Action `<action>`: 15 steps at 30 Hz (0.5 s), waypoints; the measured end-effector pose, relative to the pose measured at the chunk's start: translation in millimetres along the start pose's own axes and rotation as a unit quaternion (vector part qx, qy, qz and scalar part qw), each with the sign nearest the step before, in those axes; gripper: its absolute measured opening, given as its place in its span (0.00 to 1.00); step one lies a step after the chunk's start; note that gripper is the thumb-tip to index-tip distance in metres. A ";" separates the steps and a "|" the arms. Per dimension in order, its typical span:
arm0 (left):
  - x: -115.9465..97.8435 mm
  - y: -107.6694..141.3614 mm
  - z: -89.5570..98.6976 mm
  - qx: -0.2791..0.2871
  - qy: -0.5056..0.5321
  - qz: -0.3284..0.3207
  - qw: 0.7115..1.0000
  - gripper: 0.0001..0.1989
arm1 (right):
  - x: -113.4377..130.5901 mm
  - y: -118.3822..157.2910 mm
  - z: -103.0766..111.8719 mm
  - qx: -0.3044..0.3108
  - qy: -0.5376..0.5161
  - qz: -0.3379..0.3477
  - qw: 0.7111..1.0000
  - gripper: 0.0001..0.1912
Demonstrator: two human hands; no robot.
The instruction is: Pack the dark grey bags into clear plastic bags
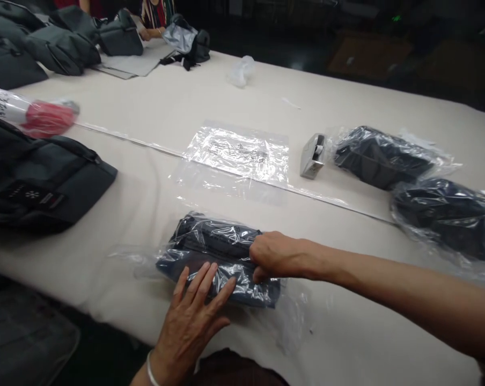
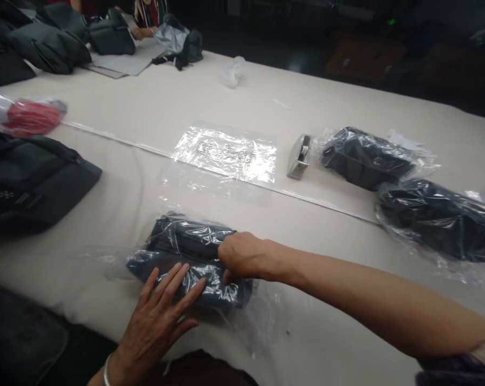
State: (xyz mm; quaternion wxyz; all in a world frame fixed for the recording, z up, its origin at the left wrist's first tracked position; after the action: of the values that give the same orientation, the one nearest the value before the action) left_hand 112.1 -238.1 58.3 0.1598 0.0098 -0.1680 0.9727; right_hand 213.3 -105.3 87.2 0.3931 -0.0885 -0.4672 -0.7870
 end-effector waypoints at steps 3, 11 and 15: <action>-0.2 0.6 -1.3 0.001 0.010 0.012 1.000 0.32 | 0.2 -5.9 -0.1 0.019 0.012 -0.013 1.000 0.15; 1.6 -1.8 2.0 0.021 0.028 0.018 0.999 0.34 | -15.7 27.2 14.3 -0.003 -0.214 0.061 0.975 0.10; 1.5 -2.9 2.8 0.043 0.028 0.018 0.999 0.35 | -23.8 48.3 -23.6 0.103 -0.509 -0.007 0.854 0.31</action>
State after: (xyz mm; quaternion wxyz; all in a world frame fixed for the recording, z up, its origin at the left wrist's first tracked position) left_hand 111.4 -235.9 62.0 0.1463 -0.0136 -0.1215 0.9817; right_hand 268.6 -123.8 94.4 0.1018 -0.4324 -0.6812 -0.5819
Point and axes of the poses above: each hand's wrist, its own y-axis away from the middle knuckle, its own z-axis out of the back of the hand, x = y × z, the point moved 8 cm from there along -y, towards the middle knuckle, and after that the axes turned 14 degrees about -y, right-handed, at the moved point
